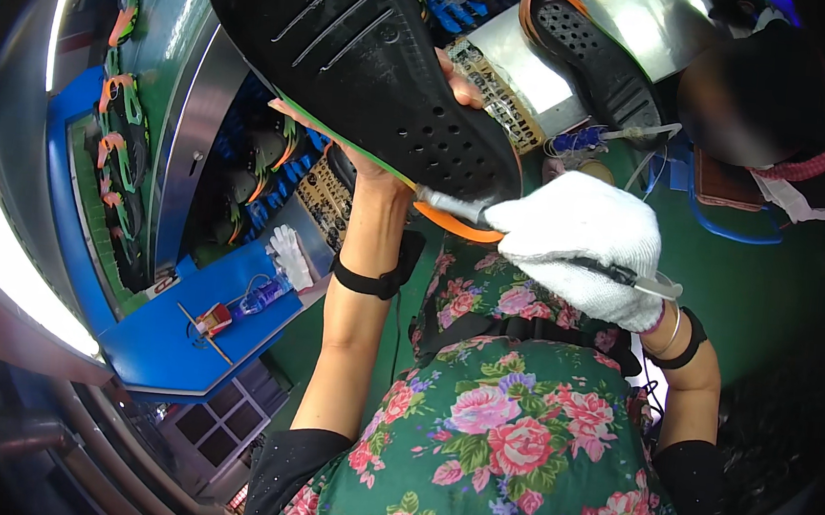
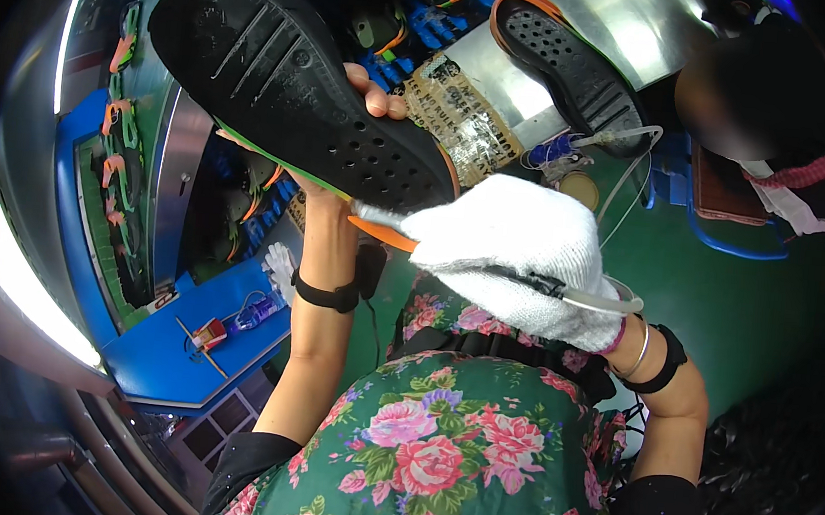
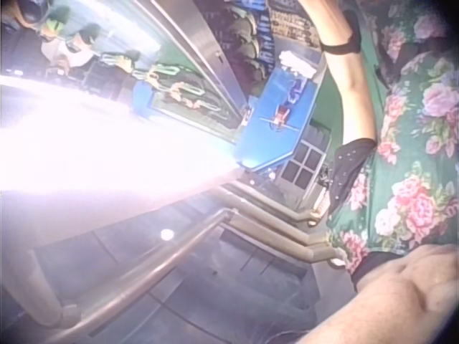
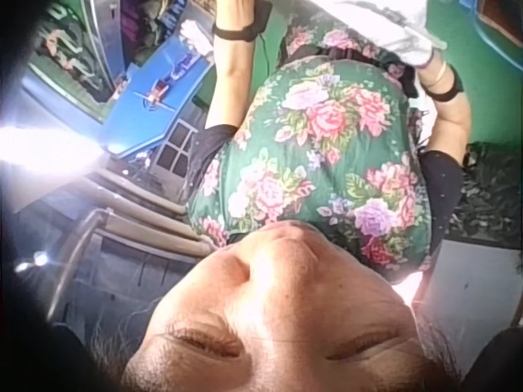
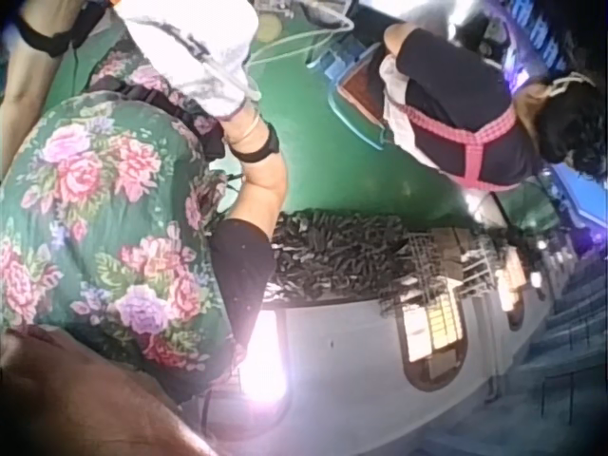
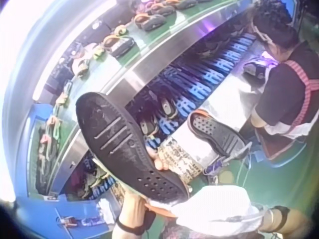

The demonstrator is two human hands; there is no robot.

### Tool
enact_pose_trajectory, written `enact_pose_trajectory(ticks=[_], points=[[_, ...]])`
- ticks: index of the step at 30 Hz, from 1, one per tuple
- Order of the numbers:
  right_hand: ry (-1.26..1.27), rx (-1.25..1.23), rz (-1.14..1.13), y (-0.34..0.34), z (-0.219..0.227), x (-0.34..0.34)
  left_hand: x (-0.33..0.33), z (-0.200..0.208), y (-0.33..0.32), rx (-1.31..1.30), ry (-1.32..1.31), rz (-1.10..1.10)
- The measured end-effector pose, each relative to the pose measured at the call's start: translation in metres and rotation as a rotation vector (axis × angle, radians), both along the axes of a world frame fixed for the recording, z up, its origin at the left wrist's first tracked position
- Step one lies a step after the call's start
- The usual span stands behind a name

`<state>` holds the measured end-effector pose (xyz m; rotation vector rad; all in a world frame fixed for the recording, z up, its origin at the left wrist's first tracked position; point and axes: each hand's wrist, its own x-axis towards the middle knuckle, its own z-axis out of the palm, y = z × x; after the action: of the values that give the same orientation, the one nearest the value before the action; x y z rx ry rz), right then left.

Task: Applying adhesive to shoe soles using a manual brush applicator on a production line.

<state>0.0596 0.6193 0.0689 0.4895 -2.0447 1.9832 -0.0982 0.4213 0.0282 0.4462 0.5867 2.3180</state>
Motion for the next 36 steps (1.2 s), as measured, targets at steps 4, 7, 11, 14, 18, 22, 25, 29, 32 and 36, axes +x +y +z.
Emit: enact_pose_trajectory(ticks=[4, 7, 11, 14, 18, 22, 25, 29, 32, 36], points=[[0.049, 0.116, -0.067, -0.002, -0.001, 0.001, -0.005, 0.005, 0.008, 0.043, 0.099, -0.008], [0.010, 0.065, -0.012, 0.003, 0.002, -0.001, -0.010, 0.000, 0.007, 0.043, 0.145, -0.019], [-0.006, 0.109, -0.080, 0.004, 0.003, 0.001, -0.016, -0.001, 0.010, 0.065, 0.236, -0.012], [-0.075, 0.015, -0.015, 0.008, 0.000, 0.000, -0.019, -0.004, 0.009, 0.054, 0.242, -0.024], [0.107, 0.197, -0.079, 0.002, -0.007, 0.003, -0.019, -0.002, 0.013, 0.051, 0.248, -0.009], [0.174, 0.256, -0.076, -0.001, -0.003, 0.006, -0.021, -0.009, 0.009, -0.015, 0.169, 0.003], [0.167, 0.217, -0.052, -0.006, 0.000, 0.005, -0.031, -0.020, 0.002, -0.118, 0.189, 0.012], [0.125, 0.170, -0.024, -0.003, -0.008, 0.001, -0.028, -0.021, 0.001, -0.080, 0.158, 0.028], [0.080, 0.206, -0.160, 0.002, -0.001, 0.001, -0.024, -0.013, 0.019, -0.241, 0.002, 0.249], [0.100, 0.166, -0.138, -0.002, -0.013, -0.001, -0.037, -0.033, -0.001, -0.107, 0.125, 0.022]])
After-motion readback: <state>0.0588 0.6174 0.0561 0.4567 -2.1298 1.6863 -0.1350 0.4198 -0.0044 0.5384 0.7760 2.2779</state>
